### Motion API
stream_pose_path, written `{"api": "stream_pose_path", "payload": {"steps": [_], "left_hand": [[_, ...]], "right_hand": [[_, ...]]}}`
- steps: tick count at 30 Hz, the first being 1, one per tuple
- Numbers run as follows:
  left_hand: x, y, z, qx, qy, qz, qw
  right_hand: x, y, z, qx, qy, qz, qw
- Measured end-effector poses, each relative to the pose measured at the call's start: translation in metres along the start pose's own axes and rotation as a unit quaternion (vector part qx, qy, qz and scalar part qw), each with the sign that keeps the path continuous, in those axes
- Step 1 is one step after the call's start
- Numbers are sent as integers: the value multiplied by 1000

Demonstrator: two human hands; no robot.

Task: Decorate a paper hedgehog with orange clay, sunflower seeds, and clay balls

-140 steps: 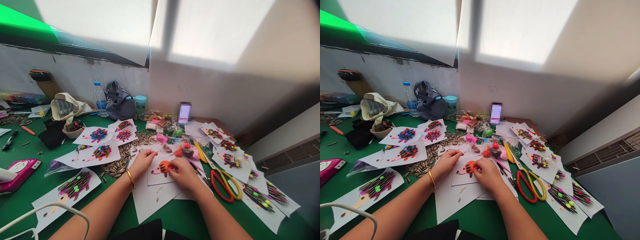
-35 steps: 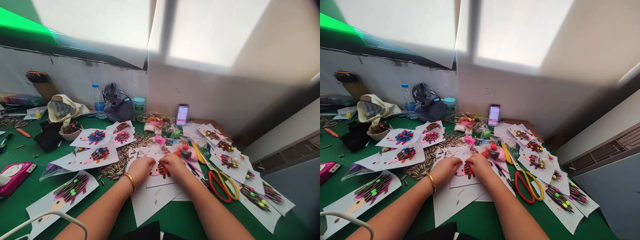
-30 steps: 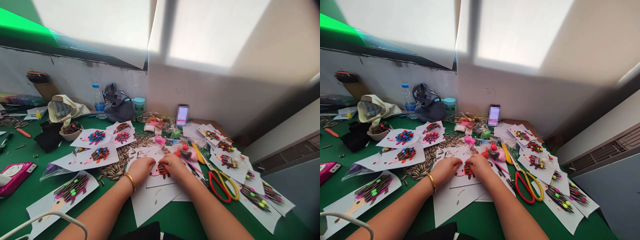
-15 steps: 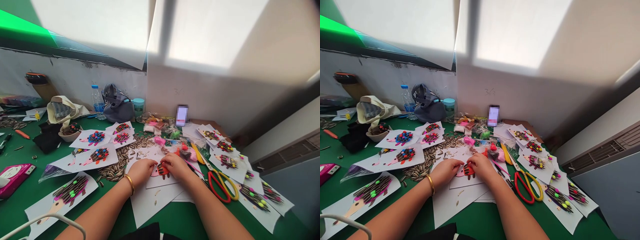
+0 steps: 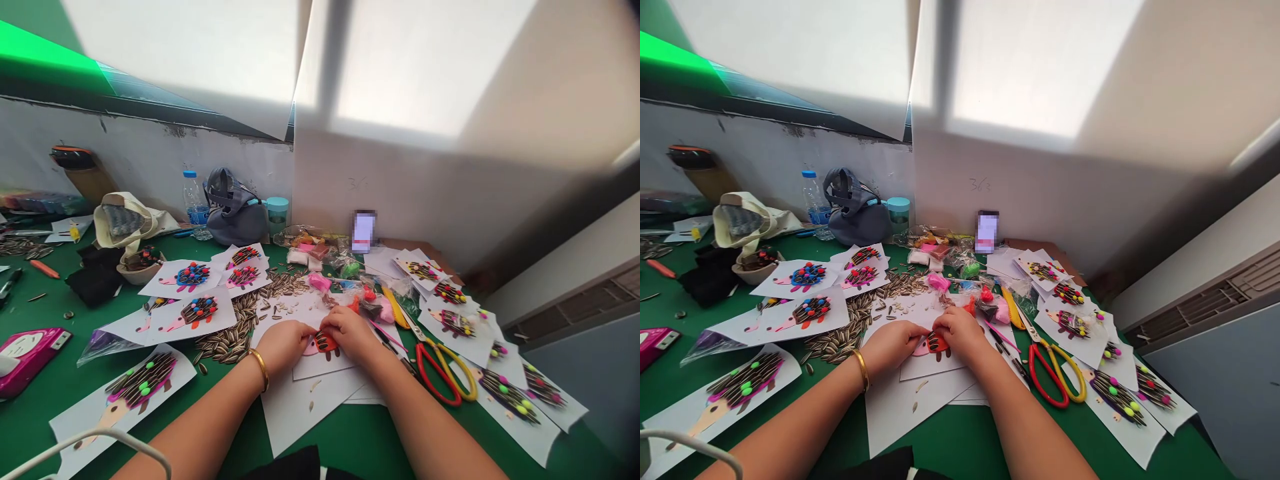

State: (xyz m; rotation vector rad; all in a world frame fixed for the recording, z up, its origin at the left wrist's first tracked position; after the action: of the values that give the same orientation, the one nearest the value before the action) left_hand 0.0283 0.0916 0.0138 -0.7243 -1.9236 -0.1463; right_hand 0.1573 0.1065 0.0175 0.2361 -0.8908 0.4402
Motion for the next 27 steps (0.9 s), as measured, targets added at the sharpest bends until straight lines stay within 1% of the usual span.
{"api": "stream_pose_path", "payload": {"steps": [6, 10, 15, 20, 24, 27], "left_hand": [[1, -2, -4, -3, 10, 4, 1000], [1, -2, -4, -2, 0, 8, 1000], [3, -1, -1, 0, -13, -7, 1000], [3, -2, -1, -14, -12, 1, 1000], [3, -3, 2, 9, -15, -5, 1000], [2, -4, 5, 19, -22, -5, 1000]], "right_hand": [[0, 0, 1, -4, 1, 6, 1000], [-1, 0, 1, -7, 0, 9, 1000], [-1, -2, -2, -12, -3, -6, 1000], [7, -4, -9, -25, -12, -24, 999], [17, -10, -18, -53, -26, -41, 997], [20, -16, -25, -73, -35, -39, 996]]}}
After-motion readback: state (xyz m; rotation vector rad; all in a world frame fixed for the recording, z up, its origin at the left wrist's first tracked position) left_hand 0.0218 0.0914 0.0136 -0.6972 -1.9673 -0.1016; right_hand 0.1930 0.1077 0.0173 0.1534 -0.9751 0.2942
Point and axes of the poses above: each hand's wrist, its own y-axis towards the middle knuckle, its own x-axis out of the back of the hand, z = x × y, the point moved 8 cm from there along y, towards the middle knuckle, and after that the axes turned 7 degrees about z, right-handed, at the moved point
